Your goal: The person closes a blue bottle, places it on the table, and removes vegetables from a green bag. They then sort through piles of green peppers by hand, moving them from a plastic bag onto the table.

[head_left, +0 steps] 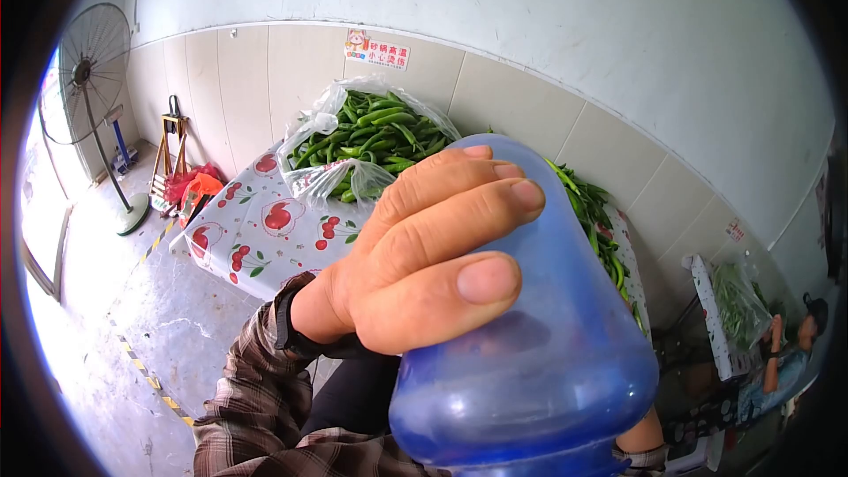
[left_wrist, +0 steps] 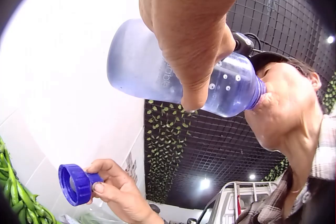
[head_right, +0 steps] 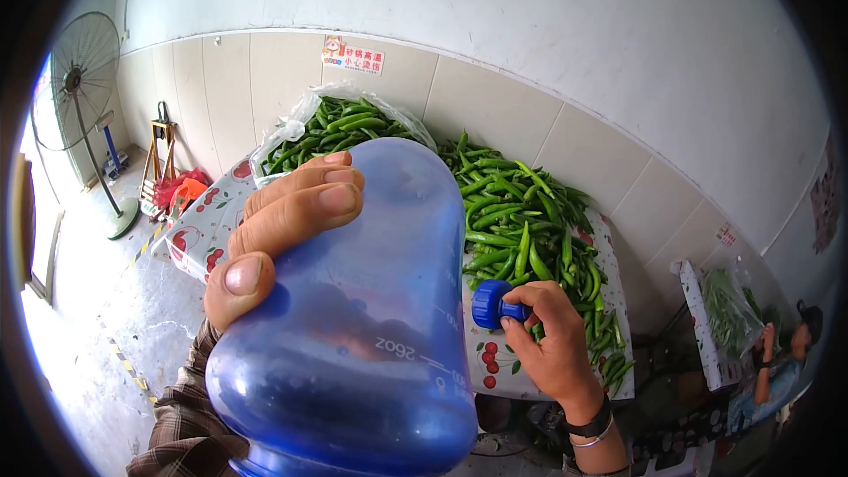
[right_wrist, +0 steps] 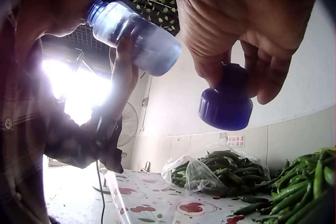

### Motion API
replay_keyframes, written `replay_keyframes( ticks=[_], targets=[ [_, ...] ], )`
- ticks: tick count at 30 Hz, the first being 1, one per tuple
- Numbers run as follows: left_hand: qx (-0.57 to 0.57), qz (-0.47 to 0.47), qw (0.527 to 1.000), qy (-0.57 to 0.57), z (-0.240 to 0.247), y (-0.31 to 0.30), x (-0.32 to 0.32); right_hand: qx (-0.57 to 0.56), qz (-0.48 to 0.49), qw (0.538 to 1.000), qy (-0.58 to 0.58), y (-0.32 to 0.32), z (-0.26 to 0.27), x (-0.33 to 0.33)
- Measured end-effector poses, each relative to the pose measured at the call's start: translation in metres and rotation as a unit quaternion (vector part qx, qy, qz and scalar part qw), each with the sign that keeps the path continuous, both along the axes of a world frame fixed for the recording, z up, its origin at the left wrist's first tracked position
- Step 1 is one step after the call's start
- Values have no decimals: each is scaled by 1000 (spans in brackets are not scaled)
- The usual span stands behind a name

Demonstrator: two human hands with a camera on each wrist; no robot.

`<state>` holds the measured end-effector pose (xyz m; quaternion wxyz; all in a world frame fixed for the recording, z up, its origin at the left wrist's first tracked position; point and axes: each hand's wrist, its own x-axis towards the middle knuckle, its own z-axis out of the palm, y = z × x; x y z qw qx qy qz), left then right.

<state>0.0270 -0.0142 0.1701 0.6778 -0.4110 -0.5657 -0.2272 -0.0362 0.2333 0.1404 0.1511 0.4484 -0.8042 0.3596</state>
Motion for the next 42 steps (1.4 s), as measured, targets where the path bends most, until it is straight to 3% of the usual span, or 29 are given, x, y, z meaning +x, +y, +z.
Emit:
replay_keyframes(
  ticks=[7, 10, 27, 30, 33, 35, 36, 38, 39, 41, 42],
  targets=[
    [-9, 17, 999, -34, 3, -3, 7, -2, 2, 1000, 0, 1, -3, -1],
    [27, -10, 999, 23, 0, 5, -1, -3, 0, 1000, -5, 0, -1, 1],
    [35, -15, 999, 11, -7, 10, -1, -8, 4, 1000, 1, 1, -2, 0],
    [40, -44, 997, -56, -25, 8, 0, 2, -47, 999, 28, 5, -17, -3],
    [29, -83, 977, -194, -55, 3, 2, -23, -67, 997, -44, 6, -14, 1],
    [49, -131, 929, -342, -80, 4, 3, -50, -54, 996, -51, 10, -18, -1],
    [59, -154, 896, -412, -93, 6, 3, -73, -62, 987, -130, 11, -16, 2],
    [74, -195, 821, -531, -113, 9, 0, -112, -42, 982, -148, 11, -13, 3],
    [75, -199, 818, -535, -120, 10, -4, -120, -34, 981, -151, 11, -7, 4],
    [-2, -106, 856, -505, -128, 13, -19, -126, -18, 982, -139, 12, 2, 2],
    [30, -153, 848, -506, -131, 14, -24, -134, 0, 982, -130, 13, 6, 2]
  ],
)
